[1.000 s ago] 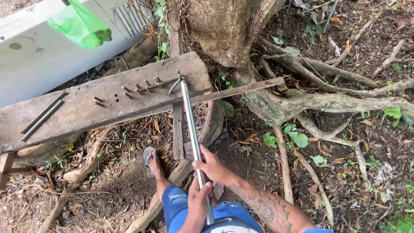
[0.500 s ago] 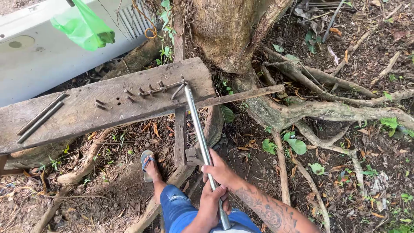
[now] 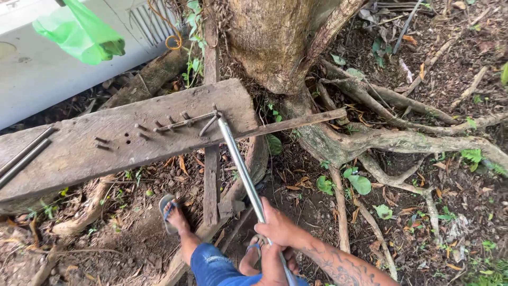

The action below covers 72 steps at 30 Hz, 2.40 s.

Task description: Bend rebar rods into specific shapes using a metal pipe as a lever on a wooden jig.

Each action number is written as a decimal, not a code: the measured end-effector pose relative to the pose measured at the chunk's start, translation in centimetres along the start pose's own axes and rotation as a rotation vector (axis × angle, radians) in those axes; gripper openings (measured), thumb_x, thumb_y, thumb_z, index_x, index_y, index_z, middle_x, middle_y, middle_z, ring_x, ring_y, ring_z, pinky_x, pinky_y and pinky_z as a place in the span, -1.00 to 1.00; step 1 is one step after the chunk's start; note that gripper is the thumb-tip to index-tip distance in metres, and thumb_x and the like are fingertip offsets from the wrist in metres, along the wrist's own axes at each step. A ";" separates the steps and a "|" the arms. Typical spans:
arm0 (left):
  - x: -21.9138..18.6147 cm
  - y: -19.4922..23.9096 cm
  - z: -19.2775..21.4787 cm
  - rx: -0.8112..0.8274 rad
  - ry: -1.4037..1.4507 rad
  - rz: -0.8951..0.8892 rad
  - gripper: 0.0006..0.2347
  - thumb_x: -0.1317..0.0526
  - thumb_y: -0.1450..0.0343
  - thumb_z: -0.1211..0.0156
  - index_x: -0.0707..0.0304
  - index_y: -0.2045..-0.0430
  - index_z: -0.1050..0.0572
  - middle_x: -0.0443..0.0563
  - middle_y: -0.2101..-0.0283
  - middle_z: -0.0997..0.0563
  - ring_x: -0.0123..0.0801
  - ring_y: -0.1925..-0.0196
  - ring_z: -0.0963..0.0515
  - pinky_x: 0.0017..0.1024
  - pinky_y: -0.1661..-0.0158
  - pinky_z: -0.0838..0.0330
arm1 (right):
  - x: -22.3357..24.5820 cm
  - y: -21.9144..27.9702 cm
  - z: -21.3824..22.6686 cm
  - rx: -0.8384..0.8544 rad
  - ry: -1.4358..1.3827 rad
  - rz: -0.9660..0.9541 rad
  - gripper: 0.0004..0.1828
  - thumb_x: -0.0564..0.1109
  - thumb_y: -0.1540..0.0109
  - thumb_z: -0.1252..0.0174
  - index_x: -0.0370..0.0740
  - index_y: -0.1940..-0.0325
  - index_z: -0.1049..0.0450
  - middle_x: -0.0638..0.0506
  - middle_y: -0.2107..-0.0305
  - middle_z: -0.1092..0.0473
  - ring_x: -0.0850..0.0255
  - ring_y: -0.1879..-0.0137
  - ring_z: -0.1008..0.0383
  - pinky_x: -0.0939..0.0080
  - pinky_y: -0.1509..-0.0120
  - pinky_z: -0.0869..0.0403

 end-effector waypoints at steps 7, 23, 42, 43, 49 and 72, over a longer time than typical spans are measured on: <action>3.9 -3.6 -8.7 0.034 0.180 0.053 -0.71 0.02 -0.42 -0.10 0.21 0.59 -0.31 -0.04 0.71 -0.30 -0.34 0.78 -0.27 -0.36 0.73 -0.13 | 1.0 -2.4 8.9 0.191 0.345 -0.079 -0.28 -0.19 -0.01 -0.22 -0.25 -0.25 -0.19 0.02 0.49 -0.37 0.18 0.47 -0.47 0.13 0.42 -0.51; -1.5 1.8 -4.9 0.140 0.225 0.098 -0.76 0.11 -0.33 -0.20 0.22 0.63 -0.34 -0.05 0.74 -0.29 -0.35 0.78 -0.25 -0.40 0.74 -0.17 | -13.4 11.7 -1.0 -0.213 -0.145 0.376 -0.11 -0.03 -0.38 -0.18 -0.11 -0.65 0.18 -0.34 -0.32 -0.21 -0.21 -0.30 -0.36 -0.05 -0.36 -0.31; -1.2 -0.3 -9.5 -0.018 0.159 -0.092 -0.82 0.18 -0.35 -0.22 0.18 0.56 -0.32 -0.06 0.67 -0.33 -0.41 0.73 -0.29 -0.40 0.71 -0.18 | -6.1 13.5 4.2 -0.301 0.404 -0.152 0.22 -0.45 0.03 -0.15 0.04 -0.60 0.25 -0.18 -0.28 -0.11 -0.15 -0.15 -0.45 0.02 -0.17 -0.51; -1.2 -0.5 -9.3 -0.043 0.152 -0.105 -0.85 0.20 -0.35 -0.23 0.16 0.53 -0.37 -0.09 0.67 -0.35 -0.43 0.73 -0.29 -0.44 0.69 -0.19 | -5.7 13.4 4.2 -0.285 0.491 -0.267 0.18 -0.41 -0.03 -0.13 0.09 -0.62 0.27 -0.19 -0.31 -0.11 -0.19 -0.04 -0.56 -0.02 -0.09 -0.59; -1.1 0.3 -10.5 -0.142 0.137 -0.027 -0.78 0.18 -0.34 -0.27 0.16 0.59 -0.31 -0.08 0.72 -0.34 -0.39 0.75 -0.28 -0.39 0.72 -0.17 | -7.8 13.1 5.3 -0.314 0.518 -0.133 0.12 -0.40 -0.03 -0.11 0.02 -0.61 0.19 -0.23 -0.23 -0.25 -0.23 -0.05 -0.58 -0.03 -0.15 -0.57; 5.2 -9.5 -17.6 -0.069 0.237 -0.237 -0.93 0.29 -0.37 -0.16 0.28 0.48 -0.43 0.01 0.74 -0.41 -0.39 0.78 -0.31 -0.40 0.70 -0.14 | -18.6 10.0 20.8 -0.086 0.518 0.226 -0.17 -0.22 -0.23 -0.13 -0.13 -0.57 0.00 -0.29 -0.42 -0.18 -0.11 -0.41 -0.39 0.05 -0.44 -0.37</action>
Point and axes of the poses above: each hand's wrist, its own y-axis away from the middle knuckle, its own z-axis out of the back of the hand, x = y × z, the point moved 5 cm from there along -y, towards the middle knuckle
